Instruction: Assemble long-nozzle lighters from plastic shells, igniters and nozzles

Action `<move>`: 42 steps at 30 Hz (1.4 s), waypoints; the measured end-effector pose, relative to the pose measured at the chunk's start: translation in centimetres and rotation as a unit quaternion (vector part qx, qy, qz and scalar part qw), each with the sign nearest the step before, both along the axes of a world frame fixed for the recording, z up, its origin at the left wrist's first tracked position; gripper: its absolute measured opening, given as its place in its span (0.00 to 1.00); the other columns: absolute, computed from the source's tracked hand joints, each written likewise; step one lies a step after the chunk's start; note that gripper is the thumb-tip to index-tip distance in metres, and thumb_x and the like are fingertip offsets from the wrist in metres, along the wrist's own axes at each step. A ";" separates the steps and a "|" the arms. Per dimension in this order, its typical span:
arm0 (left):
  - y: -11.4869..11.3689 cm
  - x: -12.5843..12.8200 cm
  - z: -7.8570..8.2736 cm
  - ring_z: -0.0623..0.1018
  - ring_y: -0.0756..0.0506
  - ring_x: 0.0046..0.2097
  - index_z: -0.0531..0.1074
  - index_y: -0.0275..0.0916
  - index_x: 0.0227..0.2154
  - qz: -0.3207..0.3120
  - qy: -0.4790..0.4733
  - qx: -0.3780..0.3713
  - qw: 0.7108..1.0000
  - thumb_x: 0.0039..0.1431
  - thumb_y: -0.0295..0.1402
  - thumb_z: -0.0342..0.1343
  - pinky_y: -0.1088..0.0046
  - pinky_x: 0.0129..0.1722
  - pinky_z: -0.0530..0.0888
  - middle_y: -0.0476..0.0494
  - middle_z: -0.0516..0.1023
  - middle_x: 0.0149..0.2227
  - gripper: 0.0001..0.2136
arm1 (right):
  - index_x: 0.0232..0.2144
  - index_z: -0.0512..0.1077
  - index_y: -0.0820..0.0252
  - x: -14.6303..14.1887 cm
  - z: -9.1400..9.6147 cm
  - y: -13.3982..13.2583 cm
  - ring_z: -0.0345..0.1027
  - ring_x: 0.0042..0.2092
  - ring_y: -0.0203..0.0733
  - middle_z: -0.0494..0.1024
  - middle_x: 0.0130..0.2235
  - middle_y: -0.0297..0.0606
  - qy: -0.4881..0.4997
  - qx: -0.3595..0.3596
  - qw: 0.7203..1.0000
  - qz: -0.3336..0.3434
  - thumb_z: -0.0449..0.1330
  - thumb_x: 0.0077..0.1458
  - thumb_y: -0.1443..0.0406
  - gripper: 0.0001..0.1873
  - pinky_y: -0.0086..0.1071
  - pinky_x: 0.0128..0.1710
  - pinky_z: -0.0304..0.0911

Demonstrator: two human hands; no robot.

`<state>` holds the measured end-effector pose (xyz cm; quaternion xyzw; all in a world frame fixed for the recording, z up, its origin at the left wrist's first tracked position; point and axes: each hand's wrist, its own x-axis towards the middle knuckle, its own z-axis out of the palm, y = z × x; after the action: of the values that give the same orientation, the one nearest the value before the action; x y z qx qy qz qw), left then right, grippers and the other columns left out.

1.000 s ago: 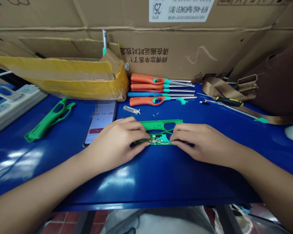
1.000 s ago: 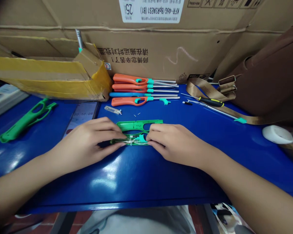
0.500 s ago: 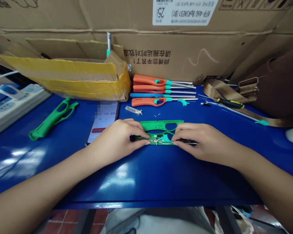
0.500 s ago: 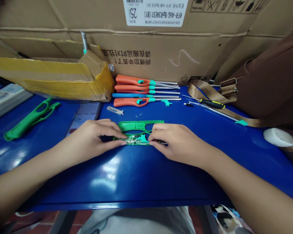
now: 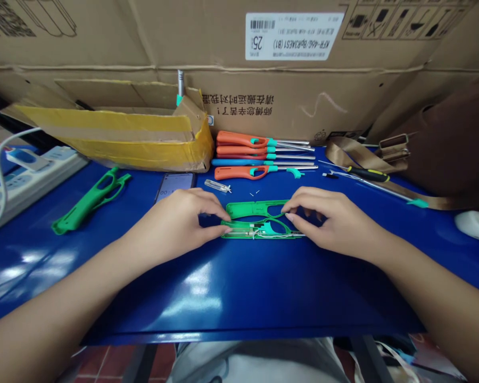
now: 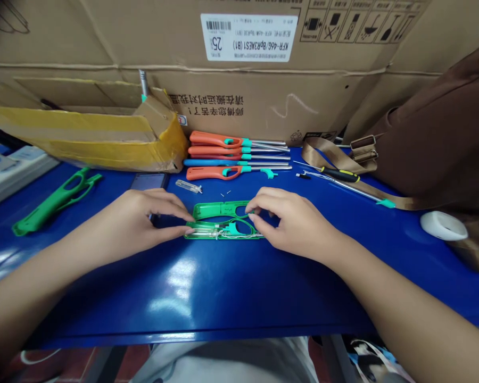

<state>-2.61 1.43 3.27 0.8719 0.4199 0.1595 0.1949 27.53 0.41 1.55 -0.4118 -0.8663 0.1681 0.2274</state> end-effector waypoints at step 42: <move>-0.6 1.6 -2.0 0.76 0.40 0.50 0.76 0.40 0.45 -0.070 0.004 0.074 0.995 0.59 0.38 0.66 0.61 0.52 0.71 0.44 0.79 0.46 0.13 | 0.40 0.77 0.55 0.4 -0.3 0.1 0.72 0.44 0.42 0.77 0.43 0.37 -0.034 -0.037 0.997 0.065 0.59 0.64 0.64 0.06 0.36 0.44 0.65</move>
<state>-1.01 0.80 1.29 0.9119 0.3457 0.1722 0.1389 27.92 0.50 1.24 -0.3688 -0.8915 0.2003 0.1706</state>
